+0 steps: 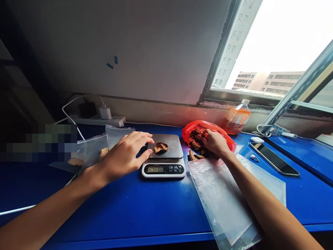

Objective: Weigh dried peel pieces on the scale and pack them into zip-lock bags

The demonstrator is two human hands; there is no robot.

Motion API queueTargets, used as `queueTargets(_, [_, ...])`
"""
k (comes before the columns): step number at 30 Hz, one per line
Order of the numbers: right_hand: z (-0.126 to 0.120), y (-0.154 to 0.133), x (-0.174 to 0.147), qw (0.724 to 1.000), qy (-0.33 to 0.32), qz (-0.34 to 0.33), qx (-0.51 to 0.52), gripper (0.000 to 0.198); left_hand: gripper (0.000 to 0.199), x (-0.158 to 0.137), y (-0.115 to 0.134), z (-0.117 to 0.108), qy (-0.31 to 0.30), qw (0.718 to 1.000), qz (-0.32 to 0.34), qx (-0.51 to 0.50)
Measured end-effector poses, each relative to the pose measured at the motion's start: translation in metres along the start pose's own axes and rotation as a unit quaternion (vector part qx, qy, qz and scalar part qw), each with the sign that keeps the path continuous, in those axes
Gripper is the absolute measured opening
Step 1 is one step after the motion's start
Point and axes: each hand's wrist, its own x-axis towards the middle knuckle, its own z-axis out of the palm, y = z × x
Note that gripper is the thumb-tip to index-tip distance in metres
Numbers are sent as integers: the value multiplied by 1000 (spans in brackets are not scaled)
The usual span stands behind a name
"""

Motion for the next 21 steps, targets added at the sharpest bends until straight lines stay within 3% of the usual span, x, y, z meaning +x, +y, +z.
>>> queueTargets(3, [-6,7,-1,991,47,2,125,25,25,-1,6,-5,10,1000,15,-9])
queueTargets(5, [-15,9,-5,969,77,0,236,26,25,-1,10,-6,6,1000,25,-14])
queueTargets(8, [-28,-5,-15,935,52,-36,350,27,26,-1,13,-6,-2,1000,25,-17])
queueTargets(13, [-30,-58,-32,929,15,-109,354,23,25,-1,12,-3,-10,1000,15,-18])
queueTargets(17, [-28,-80,-35,900,12,-134,414,30,25,-1,13,-4,-13,999,24,-17])
queueTargets(19, [-31,-77,-34,897,61,-143,414,26,25,-1,14,-5,-11,999,27,-17])
queueTargets(21, [-34,-67,-31,905,150,-117,380,17,25,-1,15,-5,-8,999,30,-18])
